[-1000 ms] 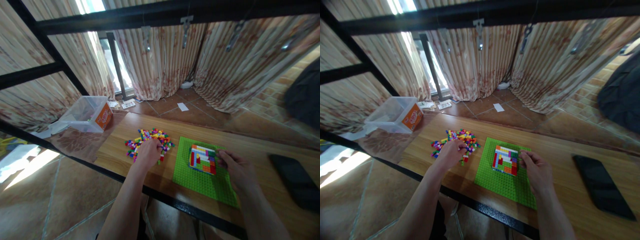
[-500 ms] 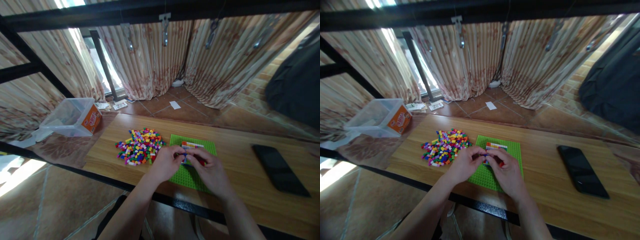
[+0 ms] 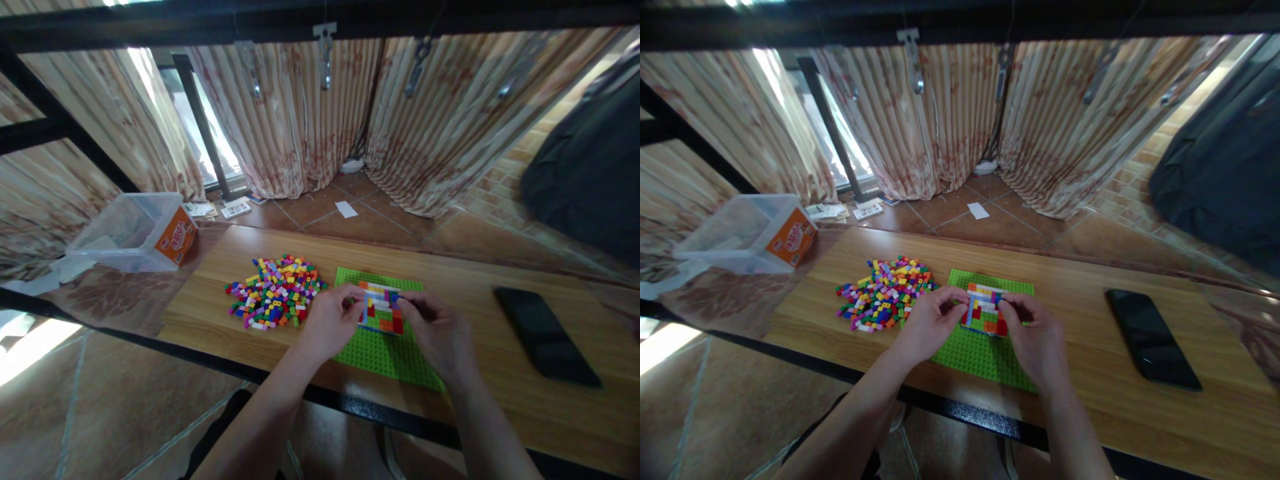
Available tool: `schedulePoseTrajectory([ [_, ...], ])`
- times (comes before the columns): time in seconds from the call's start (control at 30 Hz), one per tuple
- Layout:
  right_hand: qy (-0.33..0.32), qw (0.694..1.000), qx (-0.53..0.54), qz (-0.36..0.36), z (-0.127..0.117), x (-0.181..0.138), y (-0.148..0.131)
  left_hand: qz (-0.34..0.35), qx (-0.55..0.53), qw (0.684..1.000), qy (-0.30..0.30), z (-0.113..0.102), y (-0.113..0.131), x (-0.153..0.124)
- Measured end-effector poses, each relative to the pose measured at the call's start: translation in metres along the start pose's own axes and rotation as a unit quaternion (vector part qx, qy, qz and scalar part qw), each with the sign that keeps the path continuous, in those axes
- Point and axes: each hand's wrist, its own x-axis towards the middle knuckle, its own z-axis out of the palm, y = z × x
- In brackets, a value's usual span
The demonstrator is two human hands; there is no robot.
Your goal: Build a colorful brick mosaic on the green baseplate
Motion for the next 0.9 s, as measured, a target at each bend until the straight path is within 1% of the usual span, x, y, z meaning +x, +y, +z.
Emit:
schedulePoseTrajectory([
  [0.07,0.036,0.998,-0.023,0.039,-0.007,0.003,0.006,-0.011,0.014,1.0,0.005,-0.003,0.001,0.001],
  [0.13,0.048,0.997,-0.036,0.056,-0.011,0.005,0.009,-0.016,0.026,1.0,0.009,-0.004,0.002,0.002],
  [0.23,0.029,0.997,-0.043,0.053,-0.01,0.004,0.01,-0.016,0.044,0.999,0.005,-0.005,0.002,0.003],
  [0.37,-0.005,0.998,-0.053,0.027,-0.004,0.002,0.011,-0.012,0.056,0.998,-0.007,-0.004,0.001,0.002],
  [0.5,0.0,0.998,-0.054,0.026,-0.001,0.004,0.014,-0.02,0.072,0.997,-0.016,-0.004,0.001,0.002],
  [0.6,0.007,0.999,-0.016,0.046,0.002,0.006,0.019,-0.021,0.077,0.997,-0.017,-0.005,0.001,0.002],
  [0.7,0.022,0.995,0.048,0.08,0.008,0.009,0.023,-0.021,0.081,0.996,-0.017,-0.004,0.001,0.002],
  [0.83,0.037,0.974,0.166,0.15,0.014,0.012,0.019,-0.022,0.085,0.996,-0.019,-0.003,-0.001,0.002],
  [0.9,0.041,0.961,0.204,0.181,0.015,0.013,0.015,-0.021,0.084,0.996,-0.022,-0.002,-0.002,0.002],
])
